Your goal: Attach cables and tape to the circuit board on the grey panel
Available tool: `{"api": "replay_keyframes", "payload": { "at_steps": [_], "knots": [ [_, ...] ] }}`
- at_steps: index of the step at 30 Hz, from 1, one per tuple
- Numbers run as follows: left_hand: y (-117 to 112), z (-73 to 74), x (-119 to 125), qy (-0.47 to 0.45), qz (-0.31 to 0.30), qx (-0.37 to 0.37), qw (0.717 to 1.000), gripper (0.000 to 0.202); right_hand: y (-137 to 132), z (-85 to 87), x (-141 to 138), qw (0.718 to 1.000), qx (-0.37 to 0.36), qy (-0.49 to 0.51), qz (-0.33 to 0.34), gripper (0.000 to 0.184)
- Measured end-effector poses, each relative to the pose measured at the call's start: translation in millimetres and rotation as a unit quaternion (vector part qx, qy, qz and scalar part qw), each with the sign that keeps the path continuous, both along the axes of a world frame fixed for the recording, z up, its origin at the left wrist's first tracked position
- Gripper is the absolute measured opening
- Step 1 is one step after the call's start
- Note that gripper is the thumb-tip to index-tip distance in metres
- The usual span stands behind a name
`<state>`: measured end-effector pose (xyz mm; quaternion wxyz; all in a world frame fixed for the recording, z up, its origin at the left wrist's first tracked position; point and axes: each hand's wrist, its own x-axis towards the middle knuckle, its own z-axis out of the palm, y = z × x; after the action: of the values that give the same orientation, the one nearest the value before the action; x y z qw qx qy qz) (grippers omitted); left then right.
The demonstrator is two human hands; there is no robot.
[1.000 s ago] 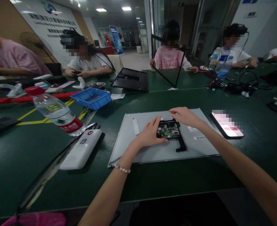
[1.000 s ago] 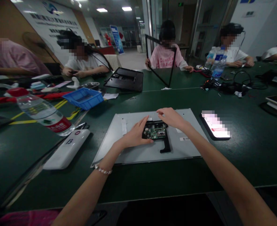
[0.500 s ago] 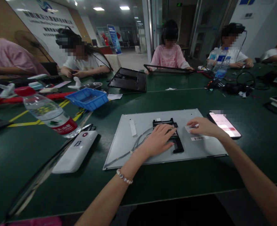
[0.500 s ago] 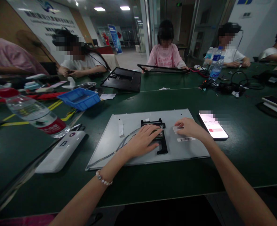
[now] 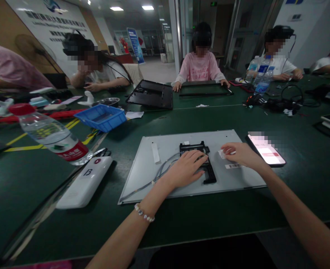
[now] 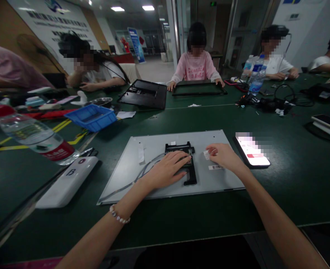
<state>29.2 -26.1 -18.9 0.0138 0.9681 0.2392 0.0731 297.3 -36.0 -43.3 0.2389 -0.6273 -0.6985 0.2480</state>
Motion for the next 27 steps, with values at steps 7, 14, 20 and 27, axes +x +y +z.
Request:
{"api": "replay_keyframes", "payload": {
  "at_steps": [7, 14, 20, 27],
  "knots": [
    [0.9, -1.5, 0.2, 0.001, 0.000, -0.004, 1.000, 0.047, 2.6, -5.2, 8.5, 0.999, 0.015, -0.030, 0.008, 0.029],
    [1.7, -2.0, 0.1, -0.001, -0.001, -0.008, 1.000, 0.047, -1.3, -2.9, 0.8, 0.999, 0.012, 0.010, 0.042, 0.027],
    [1.1, -2.3, 0.7, -0.003, 0.000, -0.010, 1.000, 0.046, -3.9, 0.3, -7.9, 0.998, 0.005, 0.045, 0.042, 0.023],
    [0.8, -1.3, 0.5, -0.005, 0.000, -0.013, 1.000, 0.046, -4.6, 1.1, -17.8, 0.998, 0.014, 0.060, 0.029, 0.027]
  ]
}}
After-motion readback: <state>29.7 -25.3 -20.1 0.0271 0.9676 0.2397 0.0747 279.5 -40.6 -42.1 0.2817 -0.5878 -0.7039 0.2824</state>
